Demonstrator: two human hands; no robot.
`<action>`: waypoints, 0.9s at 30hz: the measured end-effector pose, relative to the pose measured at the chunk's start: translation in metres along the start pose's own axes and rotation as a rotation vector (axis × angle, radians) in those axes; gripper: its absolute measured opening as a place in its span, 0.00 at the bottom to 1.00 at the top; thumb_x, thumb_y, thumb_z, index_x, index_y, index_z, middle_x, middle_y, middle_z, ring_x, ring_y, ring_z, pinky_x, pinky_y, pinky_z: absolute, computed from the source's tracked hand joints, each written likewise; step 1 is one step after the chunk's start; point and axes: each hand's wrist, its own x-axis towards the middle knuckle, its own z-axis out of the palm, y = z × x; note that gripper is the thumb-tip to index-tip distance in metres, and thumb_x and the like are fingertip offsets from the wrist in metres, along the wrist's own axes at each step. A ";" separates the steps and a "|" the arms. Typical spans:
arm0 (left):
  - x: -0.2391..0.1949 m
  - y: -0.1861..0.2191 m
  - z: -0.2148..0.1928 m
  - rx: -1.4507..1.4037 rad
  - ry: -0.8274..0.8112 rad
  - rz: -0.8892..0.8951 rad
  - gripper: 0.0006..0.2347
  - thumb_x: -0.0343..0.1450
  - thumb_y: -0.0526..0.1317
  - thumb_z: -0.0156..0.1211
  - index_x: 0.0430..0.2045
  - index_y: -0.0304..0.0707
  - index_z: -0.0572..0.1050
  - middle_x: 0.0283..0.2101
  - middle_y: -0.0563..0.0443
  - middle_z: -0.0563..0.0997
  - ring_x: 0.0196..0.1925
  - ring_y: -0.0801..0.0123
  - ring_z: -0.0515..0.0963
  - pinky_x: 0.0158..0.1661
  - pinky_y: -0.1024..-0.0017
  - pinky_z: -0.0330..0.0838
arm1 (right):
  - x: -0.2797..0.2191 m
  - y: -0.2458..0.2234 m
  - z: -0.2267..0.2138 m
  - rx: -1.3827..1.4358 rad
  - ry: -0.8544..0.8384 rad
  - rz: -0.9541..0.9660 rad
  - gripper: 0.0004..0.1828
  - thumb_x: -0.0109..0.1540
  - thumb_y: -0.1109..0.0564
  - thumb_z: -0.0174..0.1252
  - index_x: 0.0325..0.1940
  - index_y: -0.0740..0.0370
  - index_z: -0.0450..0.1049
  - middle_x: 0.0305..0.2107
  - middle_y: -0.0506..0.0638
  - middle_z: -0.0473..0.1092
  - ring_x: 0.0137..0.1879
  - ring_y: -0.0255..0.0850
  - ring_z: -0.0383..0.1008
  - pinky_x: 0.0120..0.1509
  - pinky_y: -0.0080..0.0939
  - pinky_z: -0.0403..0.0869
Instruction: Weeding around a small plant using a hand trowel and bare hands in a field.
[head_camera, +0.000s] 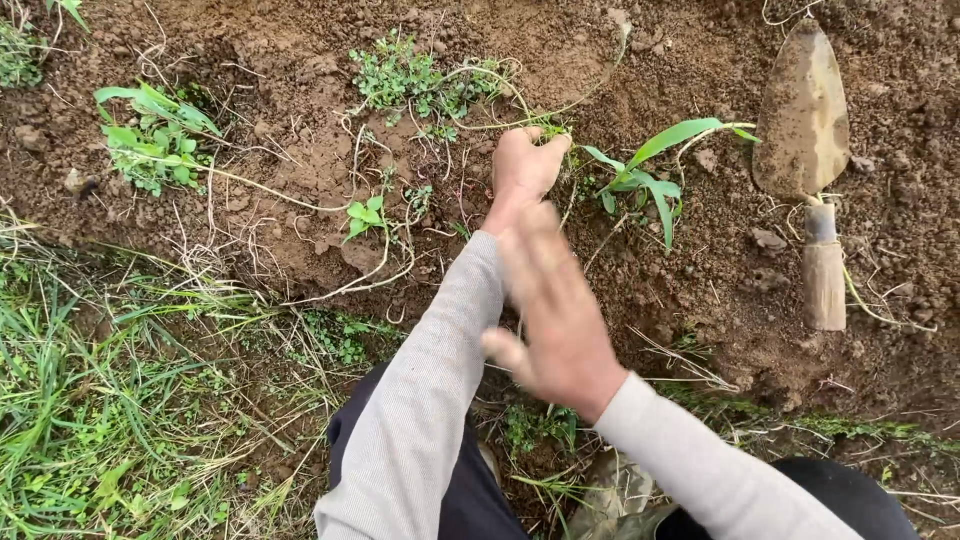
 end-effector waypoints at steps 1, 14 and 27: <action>-0.006 0.024 -0.004 0.002 -0.003 -0.008 0.24 0.71 0.45 0.61 0.58 0.25 0.70 0.60 0.31 0.73 0.61 0.48 0.75 0.58 0.45 0.68 | -0.006 -0.015 0.001 0.003 -0.003 0.007 0.46 0.69 0.29 0.38 0.80 0.62 0.44 0.76 0.69 0.40 0.81 0.66 0.36 0.83 0.62 0.42; 0.003 0.085 -0.040 -0.740 0.039 -0.522 0.07 0.67 0.36 0.64 0.33 0.31 0.75 0.33 0.45 0.73 0.21 0.72 0.68 0.13 0.80 0.56 | 0.012 0.006 -0.037 -0.147 0.027 0.265 0.33 0.73 0.44 0.39 0.75 0.70 0.50 0.72 0.67 0.55 0.79 0.58 0.54 0.82 0.60 0.57; -0.010 0.073 -0.035 -0.146 0.092 -0.412 0.25 0.70 0.41 0.61 0.64 0.35 0.68 0.24 0.57 0.73 0.20 0.79 0.66 0.30 0.74 0.70 | -0.004 -0.115 -0.036 0.170 -0.119 -0.341 0.34 0.72 0.32 0.42 0.68 0.60 0.66 0.65 0.59 0.67 0.72 0.54 0.67 0.78 0.56 0.63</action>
